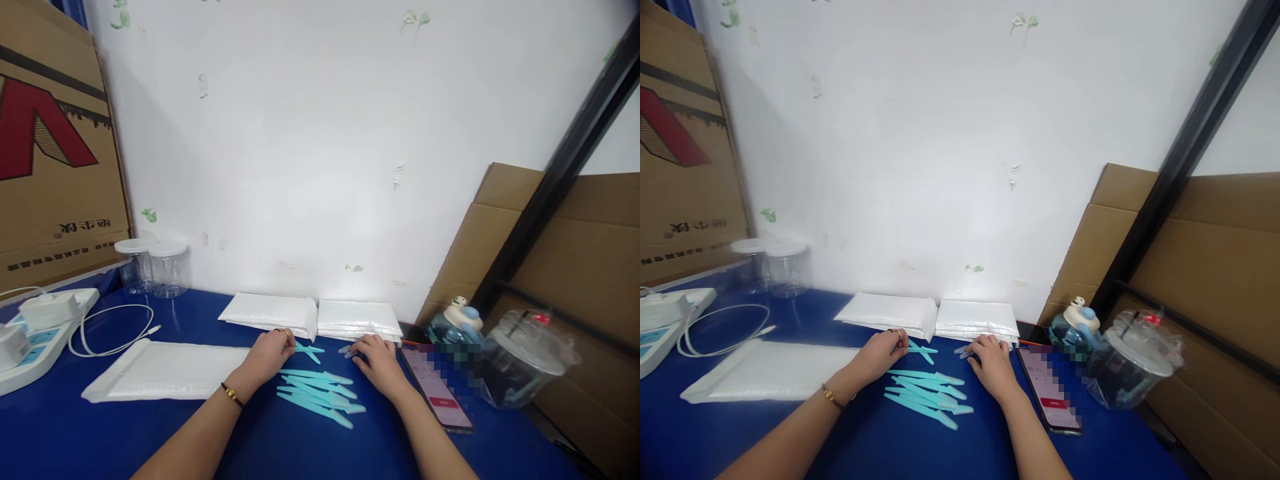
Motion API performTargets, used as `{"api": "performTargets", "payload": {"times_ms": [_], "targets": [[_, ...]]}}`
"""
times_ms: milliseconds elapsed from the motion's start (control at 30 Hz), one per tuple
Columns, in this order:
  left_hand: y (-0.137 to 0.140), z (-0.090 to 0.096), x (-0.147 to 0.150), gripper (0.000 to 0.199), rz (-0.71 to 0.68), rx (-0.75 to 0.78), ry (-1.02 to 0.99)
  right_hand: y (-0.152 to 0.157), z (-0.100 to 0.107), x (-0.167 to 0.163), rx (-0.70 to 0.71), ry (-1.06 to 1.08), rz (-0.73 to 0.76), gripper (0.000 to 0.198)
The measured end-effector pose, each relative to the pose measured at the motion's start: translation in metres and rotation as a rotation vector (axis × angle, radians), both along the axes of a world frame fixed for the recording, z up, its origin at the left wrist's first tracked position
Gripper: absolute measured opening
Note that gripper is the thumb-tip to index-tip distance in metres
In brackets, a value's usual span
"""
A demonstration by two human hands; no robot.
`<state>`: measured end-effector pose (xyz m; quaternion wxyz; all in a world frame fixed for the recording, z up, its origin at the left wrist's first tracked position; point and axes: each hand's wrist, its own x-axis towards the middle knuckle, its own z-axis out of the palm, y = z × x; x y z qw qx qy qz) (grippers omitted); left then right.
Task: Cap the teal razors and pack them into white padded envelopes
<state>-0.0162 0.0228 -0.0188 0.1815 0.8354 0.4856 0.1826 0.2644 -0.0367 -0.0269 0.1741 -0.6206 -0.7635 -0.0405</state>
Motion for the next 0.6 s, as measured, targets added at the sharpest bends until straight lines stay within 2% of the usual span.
{"api": "performTargets", "payload": {"times_ms": [200,433,600], "targets": [[-0.004,-0.001,0.003,0.009,-0.053,-0.051,-0.065,-0.004,0.004,-0.013,0.058,-0.048,0.108,0.011],[-0.006,0.0,0.007,0.01,-0.061,-0.037,-0.068,-0.011,0.011,-0.027,-0.076,0.313,0.108,0.012],[-0.005,0.0,0.008,0.008,-0.075,-0.023,-0.079,-0.015,0.017,-0.031,-0.099,0.355,0.123,0.014]]}}
